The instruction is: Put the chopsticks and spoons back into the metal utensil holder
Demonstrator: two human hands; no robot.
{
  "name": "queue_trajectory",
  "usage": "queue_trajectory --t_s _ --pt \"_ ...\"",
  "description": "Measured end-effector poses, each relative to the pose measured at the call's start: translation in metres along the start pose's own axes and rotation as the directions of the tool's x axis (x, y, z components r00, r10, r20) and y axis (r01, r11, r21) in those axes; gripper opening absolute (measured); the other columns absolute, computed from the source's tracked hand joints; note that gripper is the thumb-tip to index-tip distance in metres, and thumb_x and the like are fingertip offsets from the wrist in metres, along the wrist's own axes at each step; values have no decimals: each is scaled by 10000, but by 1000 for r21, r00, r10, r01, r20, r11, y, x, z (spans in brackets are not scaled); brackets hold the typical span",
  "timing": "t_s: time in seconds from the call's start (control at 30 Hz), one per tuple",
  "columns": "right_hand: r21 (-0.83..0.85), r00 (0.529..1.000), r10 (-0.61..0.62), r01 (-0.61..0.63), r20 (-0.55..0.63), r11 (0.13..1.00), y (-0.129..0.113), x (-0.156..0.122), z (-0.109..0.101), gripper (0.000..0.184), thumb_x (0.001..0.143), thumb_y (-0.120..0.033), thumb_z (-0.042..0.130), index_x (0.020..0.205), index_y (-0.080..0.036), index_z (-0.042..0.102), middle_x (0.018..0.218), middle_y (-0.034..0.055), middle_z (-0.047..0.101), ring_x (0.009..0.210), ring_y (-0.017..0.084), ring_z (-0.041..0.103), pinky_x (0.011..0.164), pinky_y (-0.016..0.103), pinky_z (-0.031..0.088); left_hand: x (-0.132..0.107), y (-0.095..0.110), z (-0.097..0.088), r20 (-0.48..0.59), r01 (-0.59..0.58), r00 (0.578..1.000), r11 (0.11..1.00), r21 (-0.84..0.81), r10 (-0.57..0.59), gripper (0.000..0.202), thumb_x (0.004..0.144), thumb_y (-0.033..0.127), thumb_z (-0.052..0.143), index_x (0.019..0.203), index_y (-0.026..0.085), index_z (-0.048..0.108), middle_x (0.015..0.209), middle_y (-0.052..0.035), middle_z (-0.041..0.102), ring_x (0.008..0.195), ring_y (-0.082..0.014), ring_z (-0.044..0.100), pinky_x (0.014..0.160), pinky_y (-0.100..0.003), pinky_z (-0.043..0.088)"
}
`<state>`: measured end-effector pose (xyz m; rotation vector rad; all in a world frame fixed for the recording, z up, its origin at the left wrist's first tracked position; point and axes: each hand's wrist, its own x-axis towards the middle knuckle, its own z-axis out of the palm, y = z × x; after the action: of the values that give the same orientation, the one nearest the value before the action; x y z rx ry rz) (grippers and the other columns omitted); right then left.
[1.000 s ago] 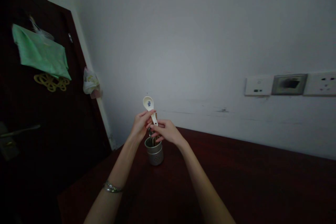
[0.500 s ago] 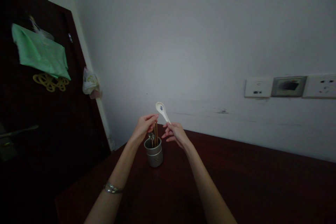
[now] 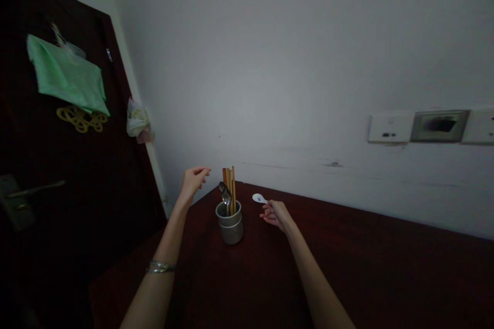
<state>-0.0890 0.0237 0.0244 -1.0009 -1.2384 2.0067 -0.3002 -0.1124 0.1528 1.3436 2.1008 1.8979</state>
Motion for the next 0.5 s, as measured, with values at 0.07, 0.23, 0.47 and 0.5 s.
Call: queue_trajectory --t_s 0.07,0.23,0.47,0.5 --pt "-10 1000 15 -15 2 1000 4 4 -2 180 817 -220 387 764 -101 511 423 -16 487 492 128 614 445 172 448 2 -8 0 22 20 1000 1000 6 -21 263 627 350 545 672 105 629 590 -16 567 396 -59 409 328 -164 260" --pt "-23 1000 23 -23 14 999 8 8 -6 197 824 -260 407 784 -97 511 436 -13 498 520 133 623 465 175 455 4 -21 4 120 42 992 999 22 -44 226 629 324 541 637 110 614 555 -12 557 370 -61 414 317 -167 255" --pt "-13 998 65 -64 16 998 13 12 -10 218 815 -295 436 816 -98 527 442 -11 500 560 140 633 481 174 461 -4 -14 6 203 33 978 997 66 -46 226 643 330 575 609 115 634 422 15 500 364 -63 387 364 -175 269" --pt "-8 997 69 -68 18 998 14 13 -11 218 816 -293 434 817 -97 528 443 -10 499 562 139 634 479 173 461 -5 -12 7 193 17 981 997 73 -31 220 639 325 583 633 115 646 432 11 512 380 -68 399 379 -178 281"
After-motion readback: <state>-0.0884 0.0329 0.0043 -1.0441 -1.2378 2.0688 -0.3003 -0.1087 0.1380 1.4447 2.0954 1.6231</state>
